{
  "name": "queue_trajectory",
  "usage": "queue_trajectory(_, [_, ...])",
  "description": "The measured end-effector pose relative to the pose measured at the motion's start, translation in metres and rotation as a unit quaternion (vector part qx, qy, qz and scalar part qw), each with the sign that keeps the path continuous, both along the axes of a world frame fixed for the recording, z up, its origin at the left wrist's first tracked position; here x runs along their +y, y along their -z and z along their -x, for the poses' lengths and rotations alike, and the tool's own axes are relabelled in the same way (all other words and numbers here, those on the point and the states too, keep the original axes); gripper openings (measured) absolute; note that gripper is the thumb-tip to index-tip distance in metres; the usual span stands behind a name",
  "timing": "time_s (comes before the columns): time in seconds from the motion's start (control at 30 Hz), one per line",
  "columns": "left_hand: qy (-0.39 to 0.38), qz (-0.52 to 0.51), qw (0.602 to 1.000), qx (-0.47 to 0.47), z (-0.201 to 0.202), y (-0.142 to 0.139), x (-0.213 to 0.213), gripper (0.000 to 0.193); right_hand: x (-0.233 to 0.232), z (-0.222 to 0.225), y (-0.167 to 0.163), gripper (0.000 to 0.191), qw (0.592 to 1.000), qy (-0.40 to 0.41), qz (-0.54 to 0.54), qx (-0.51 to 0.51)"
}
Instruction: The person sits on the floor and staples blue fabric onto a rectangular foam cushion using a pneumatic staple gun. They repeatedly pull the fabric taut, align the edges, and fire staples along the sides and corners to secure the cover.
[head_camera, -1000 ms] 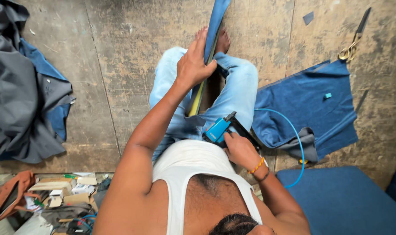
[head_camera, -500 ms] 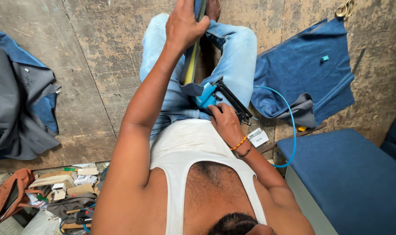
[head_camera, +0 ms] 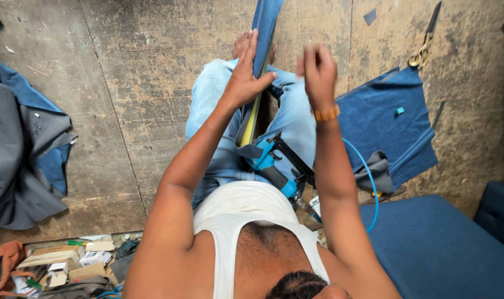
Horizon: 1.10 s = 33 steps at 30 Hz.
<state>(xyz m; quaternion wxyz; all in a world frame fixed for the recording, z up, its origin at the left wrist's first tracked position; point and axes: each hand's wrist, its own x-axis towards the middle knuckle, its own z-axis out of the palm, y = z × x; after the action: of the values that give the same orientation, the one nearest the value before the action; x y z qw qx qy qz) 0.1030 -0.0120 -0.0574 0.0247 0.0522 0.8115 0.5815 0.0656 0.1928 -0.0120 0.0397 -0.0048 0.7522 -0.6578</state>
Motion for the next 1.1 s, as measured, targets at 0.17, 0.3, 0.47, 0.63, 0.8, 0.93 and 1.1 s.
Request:
queue_trajectory(0.17, [-0.014,-0.131,0.989,-0.062,0.013,0.016,-0.015,0.087,-0.073,0.114,0.014,0.041,0.957,0.018,0.278,-0.086])
queue_trajectory(0.3, [-0.127,-0.267,0.935,-0.195,0.082,0.050,-0.029,0.085,-0.106,0.111,0.007,0.055,0.964,0.021,0.263,-0.032])
queue_trajectory(0.47, [-0.119,-0.285,0.921,-0.238,0.169,0.076,-0.003,0.076,-0.116,0.087,0.017,0.054,0.991,0.049,0.115,0.049])
queue_trajectory(0.63, [0.008,-0.349,0.935,-0.066,0.192,0.066,0.014,0.067,-0.118,0.087,0.037,0.054,0.957,0.064,0.283,-0.019])
queue_trajectory(0.8, [0.022,-0.303,0.953,-0.012,0.146,0.041,0.002,0.058,-0.116,0.075,0.067,0.051,0.947,0.068,0.311,-0.043])
queue_trajectory(0.93, [0.040,-0.158,0.986,0.041,0.124,0.026,-0.002,0.056,-0.113,0.075,0.080,0.051,0.941,0.064,0.333,-0.019])
queue_trajectory(1.1, [0.044,-0.048,0.996,0.061,0.121,0.022,-0.005,0.062,-0.112,0.078,0.060,0.047,0.899,0.067,0.432,-0.037])
